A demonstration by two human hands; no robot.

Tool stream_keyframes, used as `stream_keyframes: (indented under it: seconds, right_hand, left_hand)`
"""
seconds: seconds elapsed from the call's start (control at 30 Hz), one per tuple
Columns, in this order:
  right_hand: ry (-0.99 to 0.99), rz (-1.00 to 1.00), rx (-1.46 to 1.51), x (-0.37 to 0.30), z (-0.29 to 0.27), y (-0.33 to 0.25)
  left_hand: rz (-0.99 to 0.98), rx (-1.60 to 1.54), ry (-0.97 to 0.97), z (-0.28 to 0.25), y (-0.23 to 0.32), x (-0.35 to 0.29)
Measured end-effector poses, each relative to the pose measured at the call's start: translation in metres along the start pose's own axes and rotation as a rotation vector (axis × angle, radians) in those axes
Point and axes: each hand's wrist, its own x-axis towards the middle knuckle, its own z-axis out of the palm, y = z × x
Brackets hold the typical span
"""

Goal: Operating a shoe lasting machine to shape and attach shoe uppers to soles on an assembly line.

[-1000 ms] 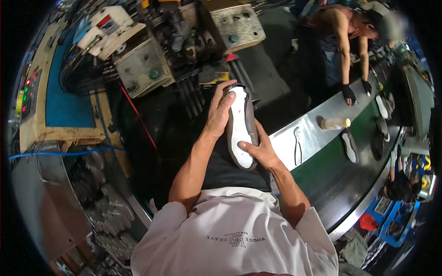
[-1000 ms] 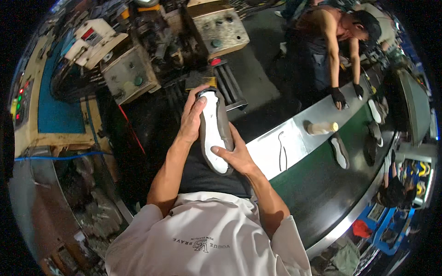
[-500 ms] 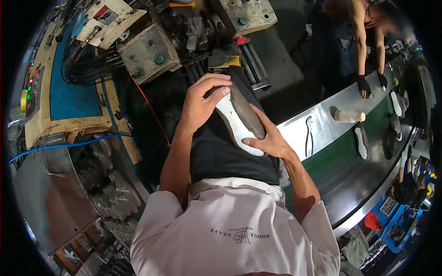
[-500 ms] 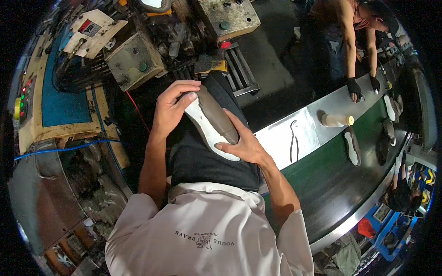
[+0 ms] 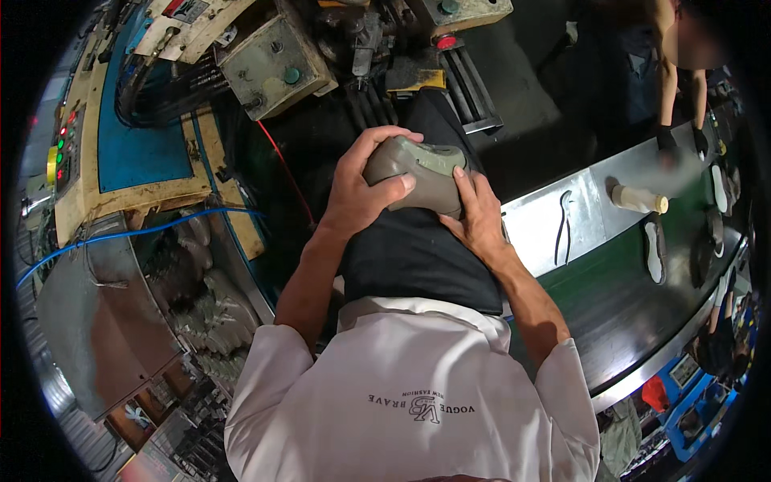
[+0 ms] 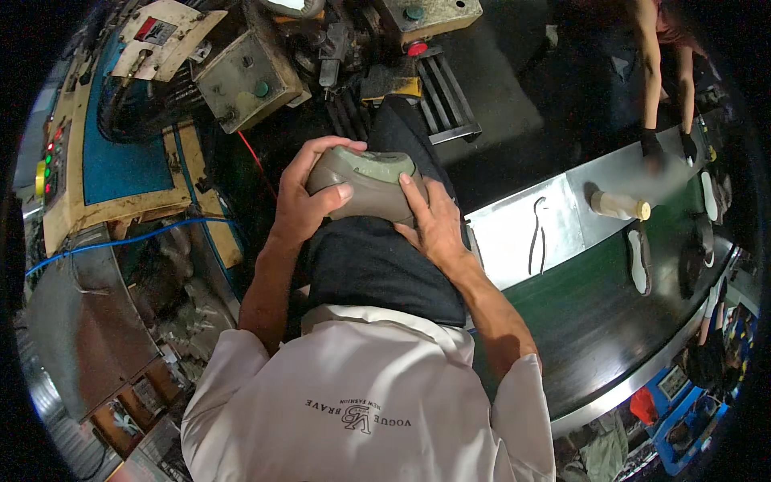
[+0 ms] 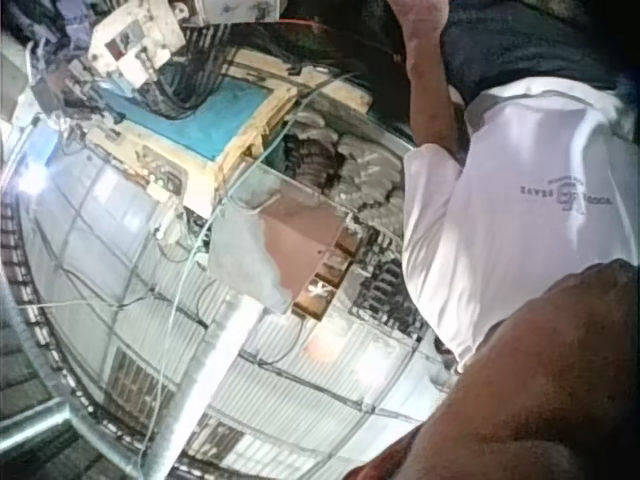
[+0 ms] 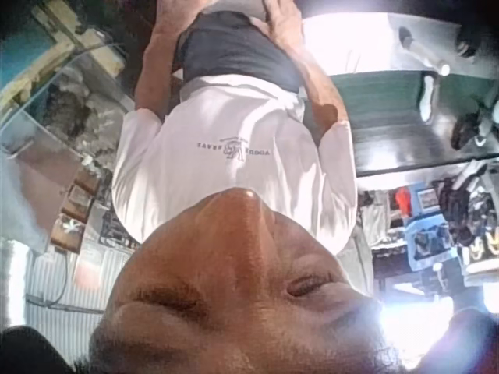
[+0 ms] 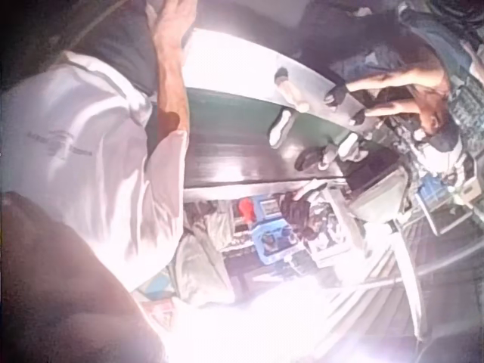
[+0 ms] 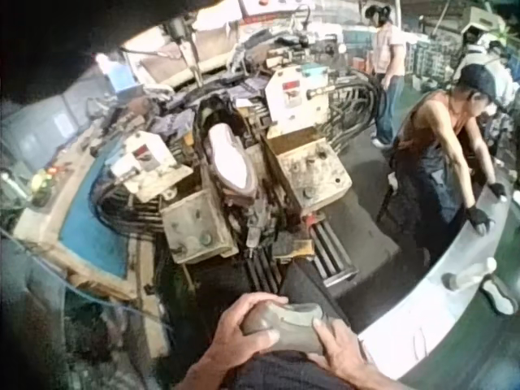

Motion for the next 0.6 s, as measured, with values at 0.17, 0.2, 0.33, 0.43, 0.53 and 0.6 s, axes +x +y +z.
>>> stream_keyframes:
  seconds: [0.17,0.2,0.33,0.43,0.53,0.6]
  right_hand:
    - [-0.024,0.099,-0.025,0.011,-0.004,-0.003]
    - [-0.016,0.084,-0.038,0.018,-0.013,-0.001]
    - [-0.228,0.295,0.459,0.061,-0.059,0.002]
    - [-0.245,0.201,0.225,0.063,-0.077,-0.002]
    - [-0.474,-0.007,-0.437,0.049,-0.078,-0.033]
    - [-0.470,-0.032,-0.505,0.033,-0.071,-0.012]
  left_hand:
    - [-0.035,-0.034,0.014,-0.003,-0.006,0.022]
    - [-0.096,-0.066,0.009,-0.004,-0.007,0.030]
    - [-0.002,-0.329,0.057,0.005,-0.038,0.056]
    - [-0.294,-0.310,0.216,0.017,-0.051,0.077]
    - [-0.573,-0.384,0.213,0.018,-0.106,0.078]
    - [-0.656,-0.286,0.299,0.026,-0.111,0.086]
